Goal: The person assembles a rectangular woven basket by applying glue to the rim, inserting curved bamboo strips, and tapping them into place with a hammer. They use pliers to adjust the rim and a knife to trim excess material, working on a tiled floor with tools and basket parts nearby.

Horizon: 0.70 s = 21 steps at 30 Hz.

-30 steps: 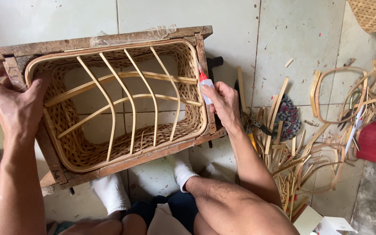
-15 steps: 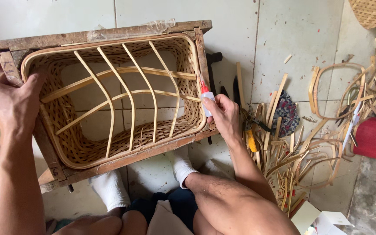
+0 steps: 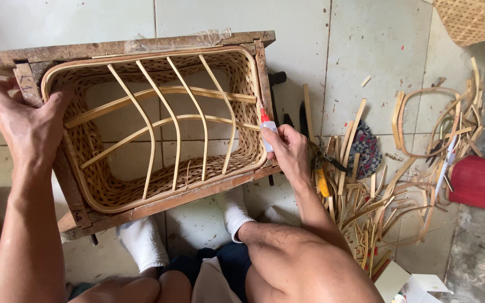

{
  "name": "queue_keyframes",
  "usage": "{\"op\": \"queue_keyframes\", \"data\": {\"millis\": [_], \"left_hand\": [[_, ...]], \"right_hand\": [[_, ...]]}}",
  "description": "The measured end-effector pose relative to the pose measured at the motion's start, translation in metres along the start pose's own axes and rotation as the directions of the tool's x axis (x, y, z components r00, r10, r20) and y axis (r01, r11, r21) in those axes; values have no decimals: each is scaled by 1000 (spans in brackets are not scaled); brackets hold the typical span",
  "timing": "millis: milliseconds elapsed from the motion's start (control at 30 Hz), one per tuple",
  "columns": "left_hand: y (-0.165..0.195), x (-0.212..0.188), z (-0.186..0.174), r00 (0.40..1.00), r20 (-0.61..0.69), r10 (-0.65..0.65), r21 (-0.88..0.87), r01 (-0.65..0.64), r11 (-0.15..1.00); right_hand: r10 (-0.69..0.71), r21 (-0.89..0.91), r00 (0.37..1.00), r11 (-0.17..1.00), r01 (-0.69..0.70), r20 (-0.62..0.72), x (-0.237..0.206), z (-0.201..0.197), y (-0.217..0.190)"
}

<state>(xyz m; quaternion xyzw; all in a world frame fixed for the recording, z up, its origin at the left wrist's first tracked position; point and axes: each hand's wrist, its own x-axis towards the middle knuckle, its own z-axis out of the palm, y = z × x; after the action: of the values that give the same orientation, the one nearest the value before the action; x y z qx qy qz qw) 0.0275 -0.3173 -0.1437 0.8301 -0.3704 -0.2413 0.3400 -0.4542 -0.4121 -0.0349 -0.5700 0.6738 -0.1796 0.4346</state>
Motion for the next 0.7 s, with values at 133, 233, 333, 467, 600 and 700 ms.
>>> {"op": "queue_keyframes", "data": {"millis": [133, 233, 333, 467, 600, 700], "left_hand": [[5, -1, 0, 999, -22, 28, 9, -28, 1000], [6, -3, -1, 999, -36, 0, -43, -1, 999], [1, -3, 0, 999, -16, 45, -33, -46, 998], [-3, -3, 2, 992, -21, 123, -7, -123, 992], [1, -4, 0, 999, -15, 43, -65, -44, 997], [3, -4, -1, 999, -7, 49, -50, -49, 998]], "right_hand": [[-20, -44, 1000, 999, 20, -4, -2, 0, 2], [-78, -67, 997, 995, 77, -10, -20, -5, 9], [-116, -32, 993, 993, 116, 1, -43, -11, 19], [-107, -3, 994, 994, 107, 5, -50, -9, 29], [-64, -5, 998, 998, 64, -15, -38, -5, 27], [-30, -21, 1000, 999, 30, -8, -35, -5, 22]]}}
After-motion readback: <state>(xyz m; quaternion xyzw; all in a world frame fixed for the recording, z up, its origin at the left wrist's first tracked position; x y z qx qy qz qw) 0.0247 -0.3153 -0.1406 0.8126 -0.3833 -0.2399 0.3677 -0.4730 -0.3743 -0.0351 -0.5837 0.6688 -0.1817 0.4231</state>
